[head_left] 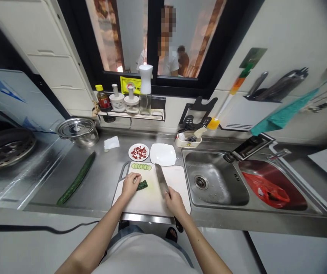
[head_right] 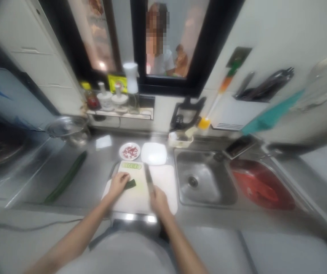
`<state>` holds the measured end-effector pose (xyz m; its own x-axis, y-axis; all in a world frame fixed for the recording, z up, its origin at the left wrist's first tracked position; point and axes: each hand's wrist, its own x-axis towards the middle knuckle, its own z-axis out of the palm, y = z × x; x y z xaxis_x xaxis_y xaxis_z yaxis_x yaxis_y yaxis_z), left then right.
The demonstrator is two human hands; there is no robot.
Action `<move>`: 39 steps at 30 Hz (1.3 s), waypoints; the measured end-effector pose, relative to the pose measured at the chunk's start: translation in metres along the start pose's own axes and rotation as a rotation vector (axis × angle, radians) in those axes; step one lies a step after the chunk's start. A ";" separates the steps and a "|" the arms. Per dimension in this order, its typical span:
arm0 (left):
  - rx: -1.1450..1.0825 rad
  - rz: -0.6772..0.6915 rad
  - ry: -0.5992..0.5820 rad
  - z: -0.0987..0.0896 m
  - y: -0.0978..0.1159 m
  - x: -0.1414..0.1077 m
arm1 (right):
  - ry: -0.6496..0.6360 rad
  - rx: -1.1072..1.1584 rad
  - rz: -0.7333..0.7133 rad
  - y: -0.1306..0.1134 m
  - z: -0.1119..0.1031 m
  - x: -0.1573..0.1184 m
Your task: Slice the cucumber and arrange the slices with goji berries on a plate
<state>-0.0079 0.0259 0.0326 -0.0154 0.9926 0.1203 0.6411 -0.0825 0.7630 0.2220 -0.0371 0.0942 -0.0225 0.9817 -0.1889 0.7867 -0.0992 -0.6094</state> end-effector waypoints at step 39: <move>0.018 0.357 0.034 0.022 -0.014 -0.032 | -0.247 -0.336 0.035 -0.064 0.019 -0.002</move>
<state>0.0003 -0.0031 0.0038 0.1868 0.8981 0.3981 0.6244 -0.4214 0.6577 0.1606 -0.0363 0.1191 -0.1069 0.9064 -0.4087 0.9461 -0.0336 -0.3221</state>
